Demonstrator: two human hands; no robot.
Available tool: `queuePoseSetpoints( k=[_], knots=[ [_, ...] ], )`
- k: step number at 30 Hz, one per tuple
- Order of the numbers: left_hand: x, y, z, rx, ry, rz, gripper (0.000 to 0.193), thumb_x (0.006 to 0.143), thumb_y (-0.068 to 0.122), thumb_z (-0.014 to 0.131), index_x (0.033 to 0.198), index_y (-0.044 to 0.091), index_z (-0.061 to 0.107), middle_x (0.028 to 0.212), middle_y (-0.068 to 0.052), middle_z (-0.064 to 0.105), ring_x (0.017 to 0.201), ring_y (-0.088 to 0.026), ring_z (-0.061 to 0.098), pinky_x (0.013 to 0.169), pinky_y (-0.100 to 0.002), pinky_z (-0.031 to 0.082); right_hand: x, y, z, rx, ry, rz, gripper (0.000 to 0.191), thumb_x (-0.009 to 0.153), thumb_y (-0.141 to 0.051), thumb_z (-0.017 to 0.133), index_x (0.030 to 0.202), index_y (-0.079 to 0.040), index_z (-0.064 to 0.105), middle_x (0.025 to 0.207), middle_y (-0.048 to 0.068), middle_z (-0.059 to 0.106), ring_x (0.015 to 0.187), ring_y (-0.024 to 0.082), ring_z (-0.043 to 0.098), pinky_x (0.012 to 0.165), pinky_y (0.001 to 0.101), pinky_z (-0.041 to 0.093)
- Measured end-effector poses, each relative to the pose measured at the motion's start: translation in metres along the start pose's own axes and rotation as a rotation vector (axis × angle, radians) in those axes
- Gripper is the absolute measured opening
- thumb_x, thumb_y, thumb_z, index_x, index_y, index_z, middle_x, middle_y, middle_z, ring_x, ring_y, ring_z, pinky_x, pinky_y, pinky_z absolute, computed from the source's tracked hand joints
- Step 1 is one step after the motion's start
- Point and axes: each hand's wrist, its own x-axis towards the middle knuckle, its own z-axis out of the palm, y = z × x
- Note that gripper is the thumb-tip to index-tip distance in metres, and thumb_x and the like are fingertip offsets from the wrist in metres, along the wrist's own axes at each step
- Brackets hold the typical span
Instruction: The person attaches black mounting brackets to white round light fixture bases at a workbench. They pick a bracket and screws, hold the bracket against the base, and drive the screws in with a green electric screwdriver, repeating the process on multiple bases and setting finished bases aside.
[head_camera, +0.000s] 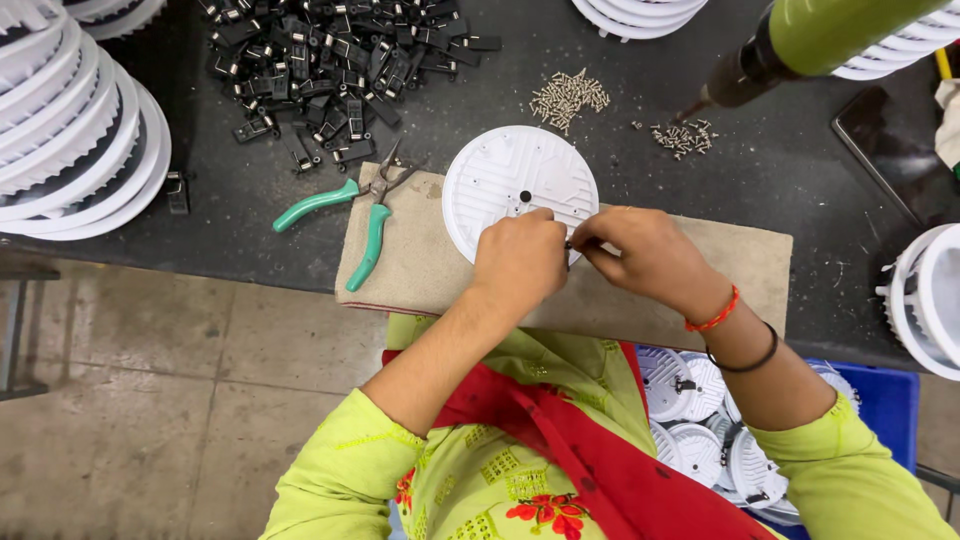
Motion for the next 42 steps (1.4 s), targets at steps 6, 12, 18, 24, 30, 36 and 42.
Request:
queuePoseSetpoints(
  k=[6,12,18,24,30,36,42],
  knots=[
    [0.001,0.001,0.003,0.012,0.003,-0.016,0.008,0.077,0.013,0.073,0.078,0.006,0.075,0.090,-0.013,0.072,0.076,-0.035,0.073,0.067,-0.045,0.059,0.011,-0.005,-0.004,-0.184,-0.095,-0.035,0.010,0.082,-0.007,0.069,0.092,-0.003,0.070,0.087,0.013,0.072,0.084,0.035,0.070,0.075,0.0453,0.056],
    [0.000,0.000,0.003,-0.023,0.008,-0.028,0.010,0.076,0.015,0.073,0.078,0.005,0.075,0.091,-0.013,0.072,0.077,-0.036,0.073,0.068,-0.047,0.058,0.023,0.005,-0.005,0.025,-0.127,0.104,0.011,0.080,-0.004,0.070,0.091,-0.003,0.072,0.084,0.014,0.075,0.077,0.029,0.075,0.071,0.0375,0.059],
    [0.003,0.001,0.001,-0.007,0.022,-0.018,0.012,0.077,0.017,0.073,0.076,0.005,0.075,0.090,-0.015,0.072,0.077,-0.038,0.073,0.069,-0.047,0.059,0.003,-0.005,-0.082,0.497,0.623,0.213,0.014,0.094,-0.005,0.065,0.106,0.001,0.069,0.096,0.009,0.073,0.087,0.018,0.071,0.080,0.0314,0.059],
    [0.001,0.000,0.000,-0.006,0.026,0.010,0.009,0.076,0.013,0.071,0.073,0.004,0.074,0.087,-0.014,0.072,0.075,-0.037,0.073,0.068,-0.047,0.058,-0.004,-0.037,-0.137,0.746,0.659,0.088,0.017,0.100,-0.004,0.060,0.116,0.000,0.059,0.089,0.011,0.065,0.076,0.020,0.064,0.074,0.0330,0.056],
    [-0.001,0.001,0.001,-0.026,0.059,0.030,0.009,0.074,0.013,0.071,0.072,0.004,0.073,0.086,-0.015,0.071,0.073,-0.037,0.073,0.065,-0.047,0.058,0.011,-0.066,-0.074,0.870,0.771,-0.022,0.022,0.105,-0.004,0.054,0.126,-0.002,0.048,0.083,0.012,0.056,0.065,0.022,0.056,0.067,0.0346,0.053],
    [0.000,0.002,0.003,-0.015,0.031,0.010,0.010,0.077,0.012,0.068,0.076,0.004,0.074,0.088,-0.014,0.072,0.075,-0.037,0.073,0.066,-0.048,0.058,0.003,-0.044,-0.025,0.891,0.798,-0.066,0.032,0.106,0.007,0.056,0.128,-0.004,0.037,0.075,0.016,0.051,0.055,0.023,0.049,0.060,0.0358,0.051],
    [0.001,0.003,0.001,-0.016,0.003,0.002,0.012,0.078,0.010,0.065,0.077,0.003,0.074,0.089,-0.015,0.072,0.076,-0.036,0.074,0.066,-0.049,0.058,-0.005,-0.034,-0.021,0.886,0.815,-0.105,0.031,0.102,0.006,0.053,0.127,-0.003,0.038,0.075,0.017,0.053,0.054,0.024,0.051,0.058,0.0369,0.052]
  ],
)
